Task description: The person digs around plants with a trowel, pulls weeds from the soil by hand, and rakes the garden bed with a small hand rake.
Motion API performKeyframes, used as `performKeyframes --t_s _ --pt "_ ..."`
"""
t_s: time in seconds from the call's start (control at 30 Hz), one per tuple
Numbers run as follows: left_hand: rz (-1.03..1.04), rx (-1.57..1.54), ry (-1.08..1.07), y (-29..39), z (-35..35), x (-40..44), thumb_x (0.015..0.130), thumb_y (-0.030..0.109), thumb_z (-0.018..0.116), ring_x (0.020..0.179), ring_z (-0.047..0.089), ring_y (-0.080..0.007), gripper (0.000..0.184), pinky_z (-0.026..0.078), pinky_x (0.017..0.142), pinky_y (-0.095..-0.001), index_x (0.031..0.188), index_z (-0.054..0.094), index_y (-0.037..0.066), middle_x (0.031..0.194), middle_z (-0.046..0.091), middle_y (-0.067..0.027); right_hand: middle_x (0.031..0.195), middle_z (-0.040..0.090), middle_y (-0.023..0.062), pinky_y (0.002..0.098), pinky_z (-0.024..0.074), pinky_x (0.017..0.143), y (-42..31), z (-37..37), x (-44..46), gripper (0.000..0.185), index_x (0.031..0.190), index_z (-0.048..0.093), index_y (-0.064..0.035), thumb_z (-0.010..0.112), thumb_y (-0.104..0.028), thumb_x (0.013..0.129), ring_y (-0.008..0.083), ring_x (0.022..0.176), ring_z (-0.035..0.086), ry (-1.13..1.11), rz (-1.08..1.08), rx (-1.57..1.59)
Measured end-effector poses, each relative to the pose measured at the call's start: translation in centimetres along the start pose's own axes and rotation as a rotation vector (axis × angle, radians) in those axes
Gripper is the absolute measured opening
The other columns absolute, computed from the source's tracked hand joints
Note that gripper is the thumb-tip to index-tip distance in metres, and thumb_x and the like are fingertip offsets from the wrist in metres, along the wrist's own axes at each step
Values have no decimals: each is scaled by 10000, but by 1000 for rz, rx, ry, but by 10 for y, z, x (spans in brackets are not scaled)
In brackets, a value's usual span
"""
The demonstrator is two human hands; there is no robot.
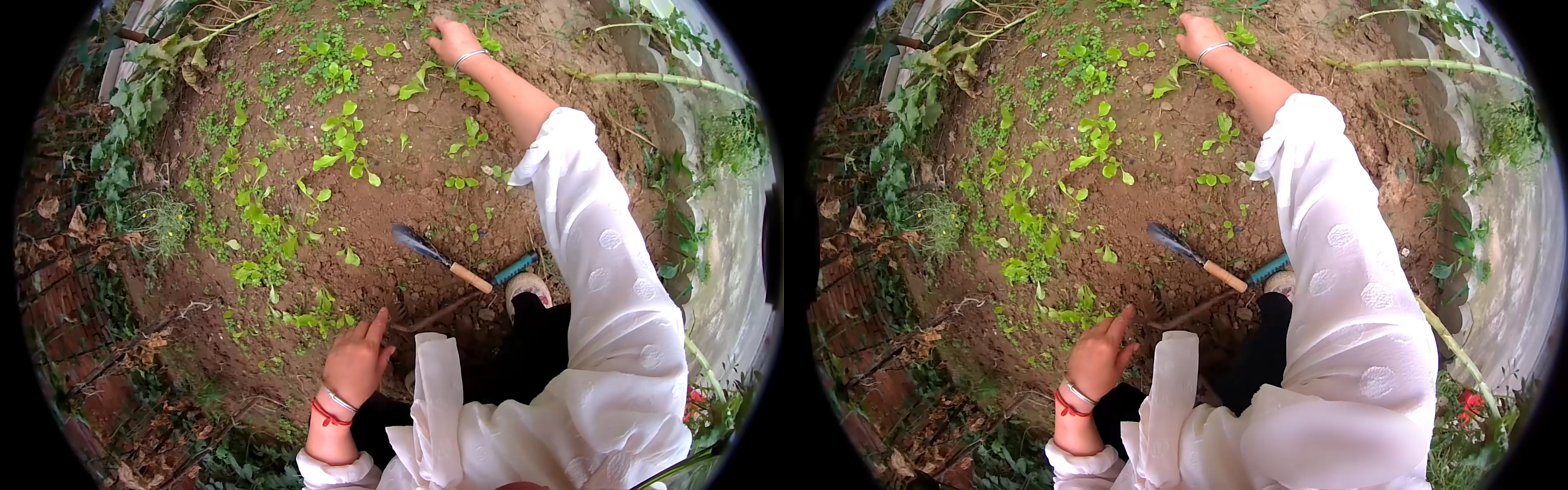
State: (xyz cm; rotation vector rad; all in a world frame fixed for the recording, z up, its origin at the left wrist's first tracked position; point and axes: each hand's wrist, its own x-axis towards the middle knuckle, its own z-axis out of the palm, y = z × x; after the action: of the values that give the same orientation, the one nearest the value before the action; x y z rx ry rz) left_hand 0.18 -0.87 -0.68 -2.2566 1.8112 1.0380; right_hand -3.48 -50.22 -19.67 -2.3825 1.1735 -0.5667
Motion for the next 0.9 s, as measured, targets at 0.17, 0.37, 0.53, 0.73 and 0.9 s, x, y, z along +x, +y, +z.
performKeyframes --t_s 0.17,0.37,0.53,0.73,0.9 --pt "-1 -16 18 -3 0 -2 783 186 690 859 592 -305 572 480 790 -386 1303 492 52 939 606 -117 826 658 151 337 537 554 -8 -53 -12 256 1033 559 -5 643 -148 838 206 624 682 -48 135 354" --pt "-10 -24 13 -3 0 0 781 169 688 855 591 -317 568 481 782 -392 1302 493 55 950 606 -122 885 673 192 370 553 676 -15 -70 -37 288 1069 618 -30 588 -30 782 260 702 698 -234 163 170" --pt "-8 -36 35 0 -2 -2 784 161 684 862 593 -327 560 483 780 -399 1298 494 50 970 608 -135 1036 661 196 415 492 890 67 -69 -35 384 1094 679 -111 566 -14 740 348 1004 621 -208 184 -176" --pt "-10 -42 -13 4 0 5 793 159 680 867 595 -351 572 484 774 -413 1315 474 46 974 605 -158 1168 602 163 392 466 946 68 -31 -50 507 1230 594 -139 694 -105 734 320 1100 572 -370 12 -158" --pt "-33 -60 -44 -1 3 5 809 153 671 871 589 -374 598 486 765 -420 1350 438 46 977 597 -190 1225 551 146 403 469 931 49 -15 -54 453 1211 584 -139 600 -55 766 311 1128 552 -418 -136 -246"
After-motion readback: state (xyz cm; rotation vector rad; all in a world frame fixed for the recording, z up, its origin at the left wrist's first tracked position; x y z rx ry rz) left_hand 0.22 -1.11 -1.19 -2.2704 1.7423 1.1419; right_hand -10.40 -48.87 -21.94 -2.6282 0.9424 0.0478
